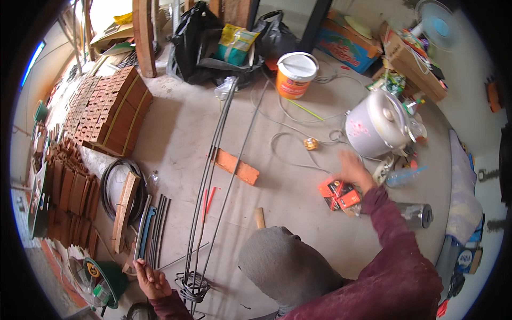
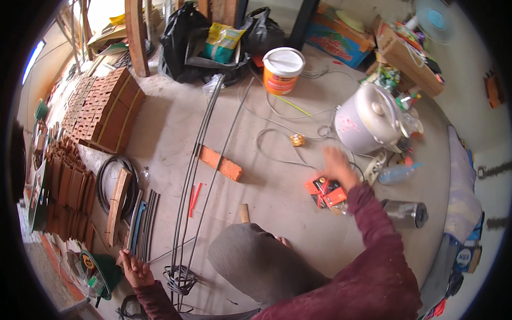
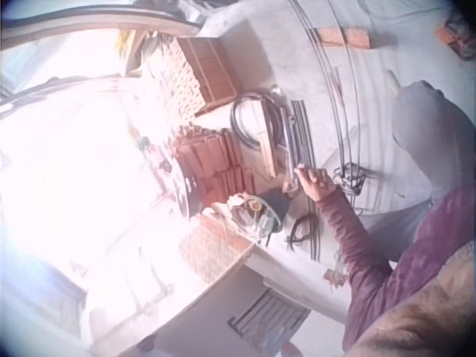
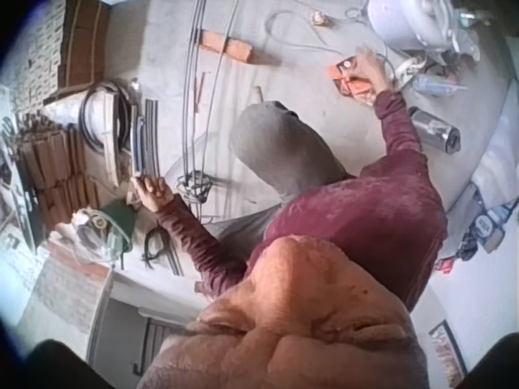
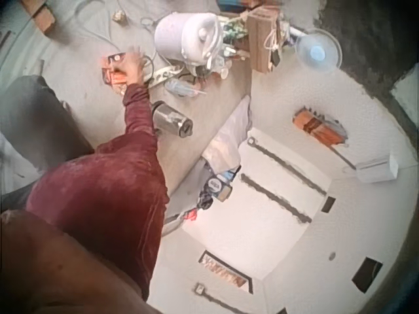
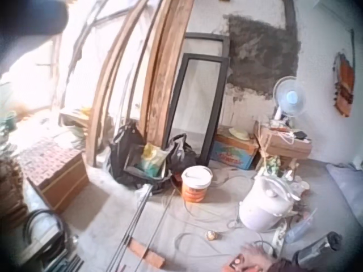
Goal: The person sits on the floor and assembles a metal frame using pliers to twist wire ties around the joints. They handle metal rods and wire ties, occasionally adjusting the frame's position on the floor.
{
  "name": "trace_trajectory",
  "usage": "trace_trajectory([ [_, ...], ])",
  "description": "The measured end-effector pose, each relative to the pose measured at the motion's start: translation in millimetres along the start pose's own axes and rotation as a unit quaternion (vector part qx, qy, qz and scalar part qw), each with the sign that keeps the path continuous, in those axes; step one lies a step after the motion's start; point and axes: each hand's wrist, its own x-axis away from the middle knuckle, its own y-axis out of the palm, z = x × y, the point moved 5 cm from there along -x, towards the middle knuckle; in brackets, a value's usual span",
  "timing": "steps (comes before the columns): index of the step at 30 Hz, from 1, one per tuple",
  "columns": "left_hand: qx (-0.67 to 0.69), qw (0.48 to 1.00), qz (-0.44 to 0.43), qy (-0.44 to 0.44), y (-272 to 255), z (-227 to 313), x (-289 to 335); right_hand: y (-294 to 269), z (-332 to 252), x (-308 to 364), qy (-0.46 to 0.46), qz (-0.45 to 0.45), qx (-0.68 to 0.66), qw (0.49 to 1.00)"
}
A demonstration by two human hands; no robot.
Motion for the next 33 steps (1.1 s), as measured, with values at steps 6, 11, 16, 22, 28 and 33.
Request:
trace_trajectory([
  [6, 0.005, 0.997, 0.072, 0.038, 4.2, 45.9, 12.1, -198.3, -31.2, -254.4, -0.101, 0.417, -0.106, 0.897],
  [11, -0.033, 0.993, 0.08, 0.082, -44.1, 62.0, 47.1, -199.0, -44.5, -319.1, -0.011, 0.233, -0.076, 0.969],
  [16, -0.028, 0.969, 0.212, 0.124, -66.3, 67.3, 90.5, -154.8, -30.3, -300.2, -0.093, 0.34, -0.123, 0.928],
  [22, -0.056, 0.97, 0.112, 0.211, -196.1, 161.7, 119.5, -187.2, -50.4, -247.1, -0.153, 0.259, -0.235, 0.924],
  [28, 0.028, 0.985, -0.14, 0.1, -145.7, 203.5, 42.5, -207.7, 9.3, -82.0, -0.02, 0.023, -0.497, 0.867],
  [33, 0.081, 0.975, -0.184, 0.099, -110.4, 172.6, 40.2, -163.7, 32.0, 88.8, 0.015, -0.025, -0.482, 0.876],
])
